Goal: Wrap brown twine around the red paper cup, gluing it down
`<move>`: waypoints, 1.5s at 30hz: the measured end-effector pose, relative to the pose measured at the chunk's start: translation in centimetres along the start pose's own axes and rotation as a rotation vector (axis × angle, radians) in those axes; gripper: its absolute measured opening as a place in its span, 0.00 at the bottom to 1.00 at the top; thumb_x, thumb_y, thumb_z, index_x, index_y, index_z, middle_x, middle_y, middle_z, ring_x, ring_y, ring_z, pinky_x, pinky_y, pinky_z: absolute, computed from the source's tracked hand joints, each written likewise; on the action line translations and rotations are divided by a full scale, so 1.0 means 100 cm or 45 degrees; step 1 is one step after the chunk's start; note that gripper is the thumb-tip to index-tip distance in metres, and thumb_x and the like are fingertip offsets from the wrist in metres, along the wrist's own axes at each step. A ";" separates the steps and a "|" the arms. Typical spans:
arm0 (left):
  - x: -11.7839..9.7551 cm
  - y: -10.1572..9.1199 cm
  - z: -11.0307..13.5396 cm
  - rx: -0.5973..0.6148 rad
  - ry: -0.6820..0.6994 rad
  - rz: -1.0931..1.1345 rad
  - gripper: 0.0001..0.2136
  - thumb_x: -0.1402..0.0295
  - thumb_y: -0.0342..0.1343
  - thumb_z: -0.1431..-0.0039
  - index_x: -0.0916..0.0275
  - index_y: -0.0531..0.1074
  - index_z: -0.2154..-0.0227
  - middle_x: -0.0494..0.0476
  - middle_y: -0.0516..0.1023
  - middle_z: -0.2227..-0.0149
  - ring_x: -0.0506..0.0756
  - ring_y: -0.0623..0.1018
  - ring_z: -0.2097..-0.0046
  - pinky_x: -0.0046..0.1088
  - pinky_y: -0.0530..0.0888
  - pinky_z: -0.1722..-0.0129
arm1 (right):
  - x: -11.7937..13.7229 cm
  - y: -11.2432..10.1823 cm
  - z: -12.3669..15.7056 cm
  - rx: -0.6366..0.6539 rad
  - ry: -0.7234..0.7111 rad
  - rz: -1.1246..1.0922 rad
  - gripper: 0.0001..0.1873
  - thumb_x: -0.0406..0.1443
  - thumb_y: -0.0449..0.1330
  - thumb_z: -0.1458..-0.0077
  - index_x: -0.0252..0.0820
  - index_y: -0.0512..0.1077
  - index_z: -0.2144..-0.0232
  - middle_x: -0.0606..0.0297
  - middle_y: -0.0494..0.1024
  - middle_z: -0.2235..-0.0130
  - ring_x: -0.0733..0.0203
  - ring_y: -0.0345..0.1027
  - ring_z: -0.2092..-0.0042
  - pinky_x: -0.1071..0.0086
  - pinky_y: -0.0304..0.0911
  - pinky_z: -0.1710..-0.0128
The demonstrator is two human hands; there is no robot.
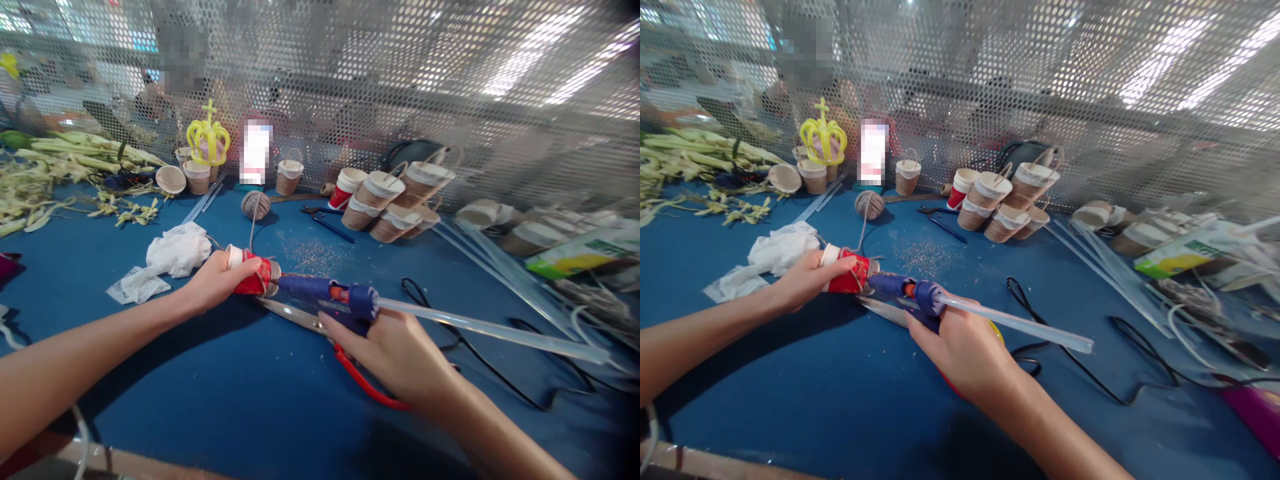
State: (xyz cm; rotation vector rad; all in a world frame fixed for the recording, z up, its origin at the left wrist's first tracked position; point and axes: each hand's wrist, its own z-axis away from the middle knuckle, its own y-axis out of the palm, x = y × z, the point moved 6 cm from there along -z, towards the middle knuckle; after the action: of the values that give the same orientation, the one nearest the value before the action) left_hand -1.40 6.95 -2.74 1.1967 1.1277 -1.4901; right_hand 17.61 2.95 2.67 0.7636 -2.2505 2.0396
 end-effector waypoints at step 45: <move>-0.009 0.006 0.007 0.137 0.200 -0.197 0.15 0.59 0.47 0.46 0.66 0.72 0.71 0.54 0.74 0.74 0.50 0.70 0.72 0.25 0.67 0.71 | -0.002 -0.004 -0.012 0.233 0.246 -0.409 0.22 0.41 0.53 0.51 0.42 0.56 0.92 0.73 0.59 0.92 0.71 0.54 0.87 0.75 0.55 0.84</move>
State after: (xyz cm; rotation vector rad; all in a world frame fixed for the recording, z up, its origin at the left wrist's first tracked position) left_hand -0.81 6.21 -1.86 1.3450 1.2827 -1.6130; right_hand 17.56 4.15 3.12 0.8336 -1.7312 2.0765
